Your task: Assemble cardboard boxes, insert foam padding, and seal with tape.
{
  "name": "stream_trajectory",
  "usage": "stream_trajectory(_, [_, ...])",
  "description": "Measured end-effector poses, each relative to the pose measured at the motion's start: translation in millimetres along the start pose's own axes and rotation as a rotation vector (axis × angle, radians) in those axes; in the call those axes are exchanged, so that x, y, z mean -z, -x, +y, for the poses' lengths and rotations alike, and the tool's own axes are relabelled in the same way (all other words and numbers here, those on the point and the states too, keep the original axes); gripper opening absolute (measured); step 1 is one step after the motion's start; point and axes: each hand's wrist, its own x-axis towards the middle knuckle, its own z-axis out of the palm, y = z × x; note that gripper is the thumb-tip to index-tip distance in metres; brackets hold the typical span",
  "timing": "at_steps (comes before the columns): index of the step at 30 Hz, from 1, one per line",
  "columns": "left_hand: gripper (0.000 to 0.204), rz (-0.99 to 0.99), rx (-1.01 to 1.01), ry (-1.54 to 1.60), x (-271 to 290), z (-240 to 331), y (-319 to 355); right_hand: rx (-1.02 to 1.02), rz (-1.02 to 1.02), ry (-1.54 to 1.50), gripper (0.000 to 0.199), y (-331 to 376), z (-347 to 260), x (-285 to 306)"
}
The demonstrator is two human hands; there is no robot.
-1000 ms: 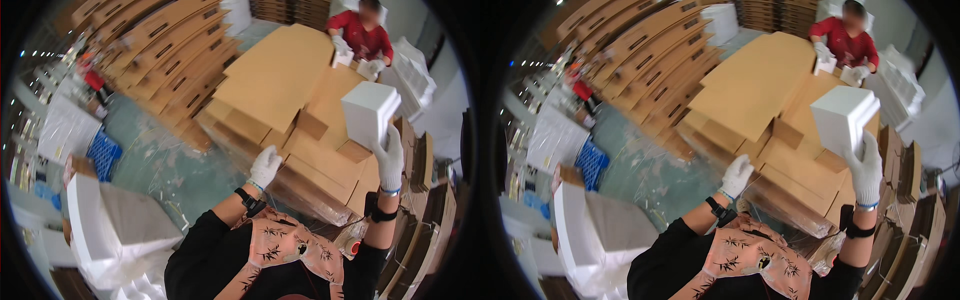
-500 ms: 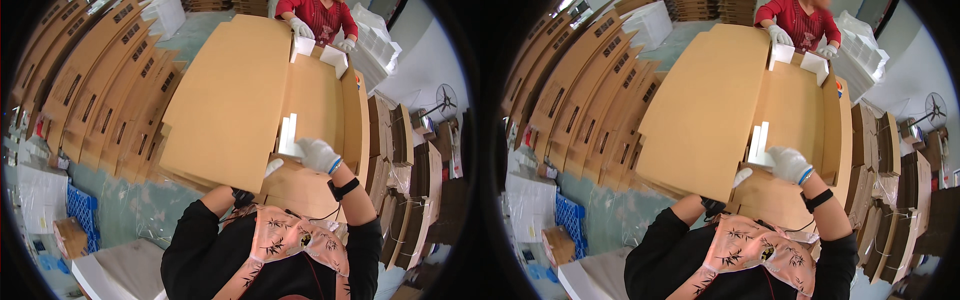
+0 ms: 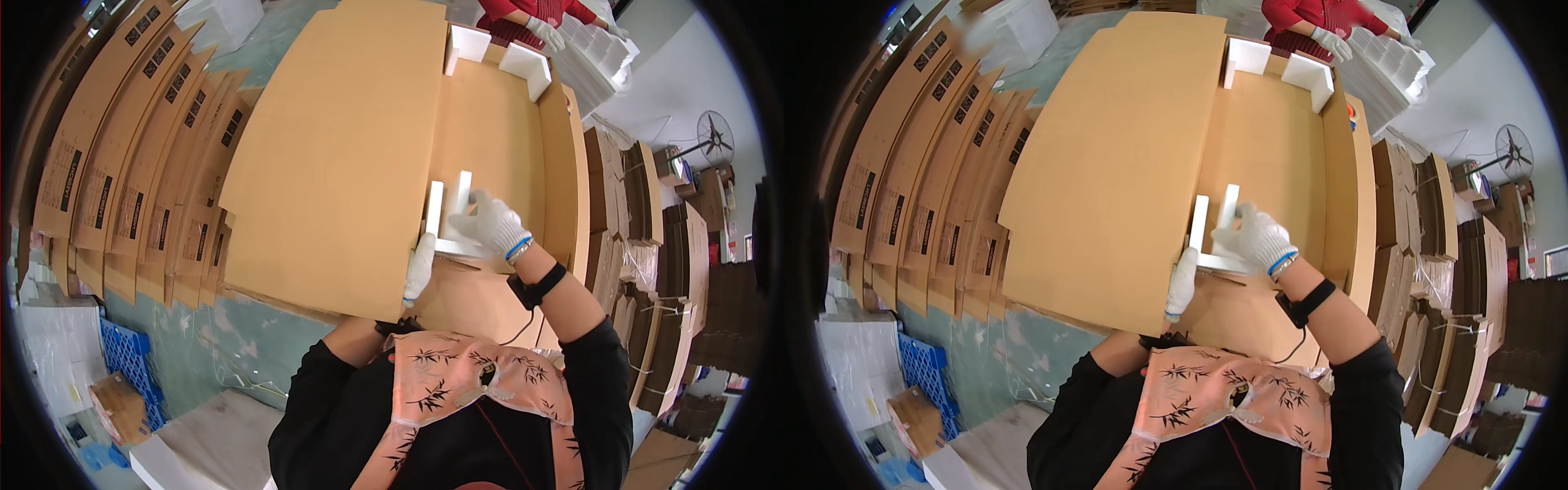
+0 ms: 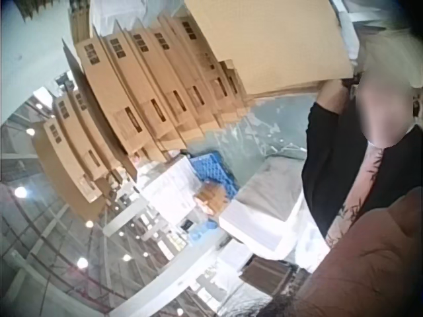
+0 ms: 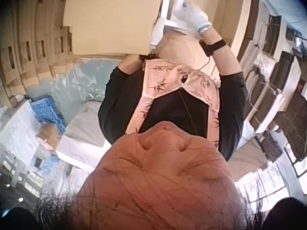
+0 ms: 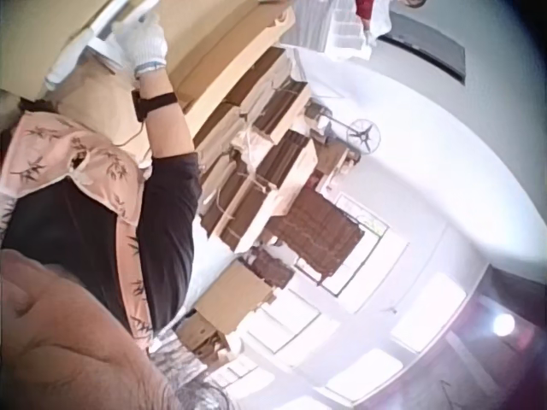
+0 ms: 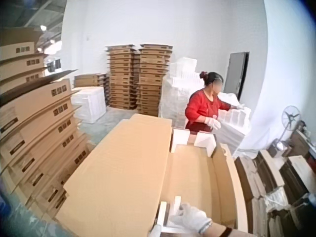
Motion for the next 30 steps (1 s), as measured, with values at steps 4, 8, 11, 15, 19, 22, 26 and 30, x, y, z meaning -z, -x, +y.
stream_trajectory(4, [0.043, 0.084, -0.114, 0.117, -11, -11, -3, -0.092, 0.023, 0.103, 0.046, 12, 37, 26])
stream_trajectory(8, [0.043, 0.021, 0.024, 0.285, -20, -33, -7, 0.385, 0.182, 0.246, 0.032, 59, 94, 81])
stream_trajectory(11, [0.046, 0.079, -0.082, 0.409, -36, -63, -19, 0.507, 0.22, 0.328, 0.026, 85, 124, 86])
stream_trajectory(15, [0.051, -0.007, -0.024, 0.466, -43, -67, -24, 0.62, -0.045, 0.543, 0.014, 85, 144, 67])
stream_trajectory(19, [0.053, 0.055, -0.175, 0.18, -47, -142, -41, 0.455, 0.184, 0.435, 0.019, 90, 128, 49])
stream_trajectory(22, [0.053, 0.203, -0.589, -0.012, -27, -204, -14, 0.51, 0.645, 0.314, 0.027, 99, 137, 40])
stream_trajectory(26, [0.047, 0.001, -0.265, -0.073, -21, -68, 3, 0.364, 0.805, 0.167, 0.045, 145, 176, 56])
stream_trajectory(30, [0.05, -0.058, -0.338, -0.289, 3, -82, 23, 0.043, 0.89, 0.252, 0.047, 220, 277, 98])
